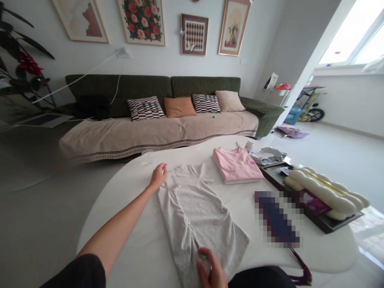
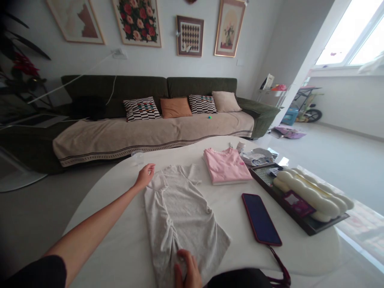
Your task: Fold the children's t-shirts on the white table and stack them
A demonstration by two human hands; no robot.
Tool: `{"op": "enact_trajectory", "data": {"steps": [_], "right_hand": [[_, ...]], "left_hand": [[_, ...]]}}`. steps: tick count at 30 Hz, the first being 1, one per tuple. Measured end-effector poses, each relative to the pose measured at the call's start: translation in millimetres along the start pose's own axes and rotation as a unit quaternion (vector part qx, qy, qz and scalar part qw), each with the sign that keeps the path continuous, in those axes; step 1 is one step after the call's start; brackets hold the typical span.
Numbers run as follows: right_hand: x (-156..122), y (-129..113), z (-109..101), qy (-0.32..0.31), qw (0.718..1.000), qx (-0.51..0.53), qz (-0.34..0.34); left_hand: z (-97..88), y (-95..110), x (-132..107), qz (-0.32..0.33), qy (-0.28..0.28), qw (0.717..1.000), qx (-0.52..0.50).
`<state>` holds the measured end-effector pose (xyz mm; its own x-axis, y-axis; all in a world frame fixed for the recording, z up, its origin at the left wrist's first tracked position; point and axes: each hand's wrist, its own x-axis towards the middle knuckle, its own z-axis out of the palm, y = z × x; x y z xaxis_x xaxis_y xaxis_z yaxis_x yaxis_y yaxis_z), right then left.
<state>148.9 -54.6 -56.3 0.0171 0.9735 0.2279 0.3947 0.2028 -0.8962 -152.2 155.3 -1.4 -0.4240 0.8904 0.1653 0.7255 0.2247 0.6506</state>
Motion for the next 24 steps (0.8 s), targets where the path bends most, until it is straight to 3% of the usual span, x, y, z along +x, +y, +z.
{"op": "enact_trajectory", "data": {"steps": [4,9,16,24], "right_hand": [[-2.2,0.6,0.2,-0.008,0.999,-0.002,0.051],[-6.3,5.3,3.2,-0.008,0.998,-0.016,0.055],[-5.9,17.5,3.1,-0.027,0.999,-0.020,0.022],[-9.5,33.5,-0.7,-0.051,0.995,-0.069,0.047]], "left_hand": [[-30.1,-29.5,1.9,0.000,-0.001,0.999,0.041],[-47.4,-58.3,7.8,-0.013,-0.076,0.995,0.063],[-50.3,-55.7,27.1,0.024,-0.158,0.982,0.102],[-56.3,-62.0,12.5,-0.040,-0.121,0.964,0.233]]}}
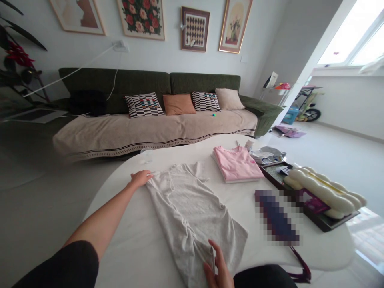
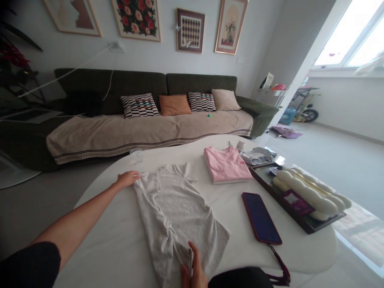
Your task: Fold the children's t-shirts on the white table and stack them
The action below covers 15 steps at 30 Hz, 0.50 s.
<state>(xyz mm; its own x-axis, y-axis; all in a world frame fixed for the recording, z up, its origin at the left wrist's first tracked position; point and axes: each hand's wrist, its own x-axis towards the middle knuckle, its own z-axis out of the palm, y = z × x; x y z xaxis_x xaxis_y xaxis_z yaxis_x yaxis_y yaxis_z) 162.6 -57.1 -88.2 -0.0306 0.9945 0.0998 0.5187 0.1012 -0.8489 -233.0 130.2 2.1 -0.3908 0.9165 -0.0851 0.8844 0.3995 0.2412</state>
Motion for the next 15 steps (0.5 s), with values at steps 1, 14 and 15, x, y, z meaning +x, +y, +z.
{"op": "enact_trajectory", "data": {"steps": [1,14,15], "right_hand": [[0.5,0.0,-3.3,-0.004,1.000,-0.028,-0.001],[12.7,-44.4,22.7,-0.003,0.918,-0.245,-0.312],[13.5,-40.3,24.5,-0.010,0.914,-0.258,-0.312]], "left_hand": [[0.7,1.5,-3.8,-0.003,0.009,1.000,0.009],[61.3,76.7,-69.3,0.146,0.061,0.987,0.005],[66.6,77.0,-70.4,0.130,0.051,0.990,0.001]]}}
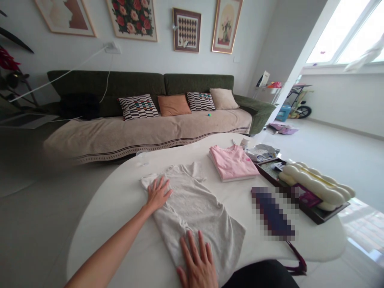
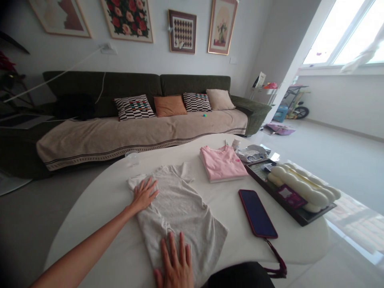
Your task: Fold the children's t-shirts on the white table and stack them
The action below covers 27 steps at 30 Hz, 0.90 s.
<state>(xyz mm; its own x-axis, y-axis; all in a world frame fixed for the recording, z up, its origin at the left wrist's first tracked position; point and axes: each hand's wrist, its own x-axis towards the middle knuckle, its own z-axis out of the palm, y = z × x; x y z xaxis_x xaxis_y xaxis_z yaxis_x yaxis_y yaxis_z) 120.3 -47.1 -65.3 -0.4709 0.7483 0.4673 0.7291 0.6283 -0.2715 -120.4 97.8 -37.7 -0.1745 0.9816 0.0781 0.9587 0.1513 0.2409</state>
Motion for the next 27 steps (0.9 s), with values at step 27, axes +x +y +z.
{"op": "enact_trajectory", "data": {"steps": [27], "right_hand": [[8.7,167.0,-35.7,0.004,0.984,0.025,0.179]], "left_hand": [[23.0,91.8,169.1,0.014,-0.075,0.981,-0.180]]}}
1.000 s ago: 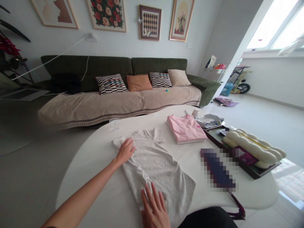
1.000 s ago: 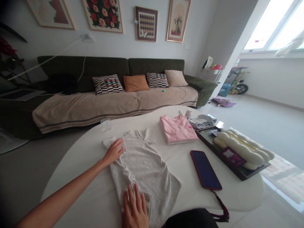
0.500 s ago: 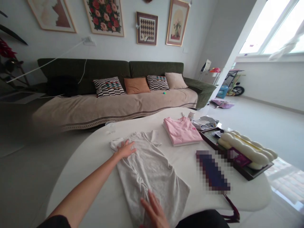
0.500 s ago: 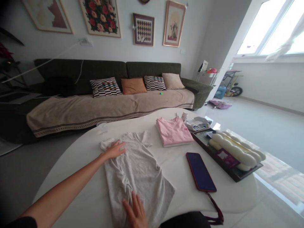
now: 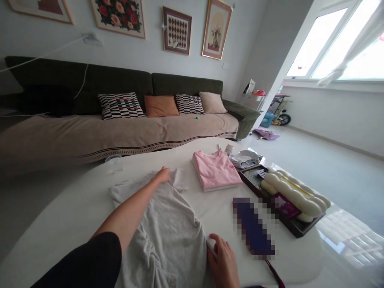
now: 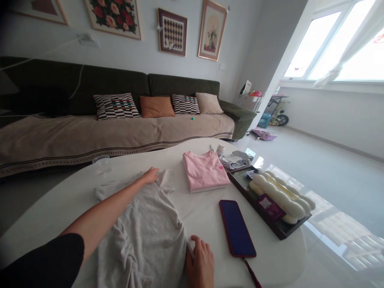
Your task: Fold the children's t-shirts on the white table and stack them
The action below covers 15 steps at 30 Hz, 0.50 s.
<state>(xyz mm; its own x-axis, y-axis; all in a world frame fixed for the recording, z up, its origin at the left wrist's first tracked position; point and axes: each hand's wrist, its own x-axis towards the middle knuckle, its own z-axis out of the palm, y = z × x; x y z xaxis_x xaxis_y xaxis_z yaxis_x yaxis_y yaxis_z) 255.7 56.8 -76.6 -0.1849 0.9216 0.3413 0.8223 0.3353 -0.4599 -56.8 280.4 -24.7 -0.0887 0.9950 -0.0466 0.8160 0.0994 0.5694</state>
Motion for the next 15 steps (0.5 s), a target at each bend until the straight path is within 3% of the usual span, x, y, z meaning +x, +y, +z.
{"op": "enact_trajectory", "data": {"steps": [4,8,12,15], "right_hand": [[6.2,-6.4,-6.9,-0.030,0.999,-0.004,0.017],[6.4,-21.4,-21.7,0.002,0.999,0.046,0.005],[-10.9,-27.6,-27.0,0.047,0.991,0.064,-0.112],[-25.4,-25.6,-22.5,-0.010,0.968,0.051,-0.246]], "left_hand": [[-5.3,-2.2,6.6,-0.032,-0.034,0.997,-0.063],[-35.0,-5.1,-3.3,-0.039,-0.082,0.981,-0.172],[-71.0,-30.5,-47.4,-0.034,-0.078,0.954,-0.287],[-82.0,-58.6,-90.6,-0.049,-0.057,0.937,-0.341]]}}
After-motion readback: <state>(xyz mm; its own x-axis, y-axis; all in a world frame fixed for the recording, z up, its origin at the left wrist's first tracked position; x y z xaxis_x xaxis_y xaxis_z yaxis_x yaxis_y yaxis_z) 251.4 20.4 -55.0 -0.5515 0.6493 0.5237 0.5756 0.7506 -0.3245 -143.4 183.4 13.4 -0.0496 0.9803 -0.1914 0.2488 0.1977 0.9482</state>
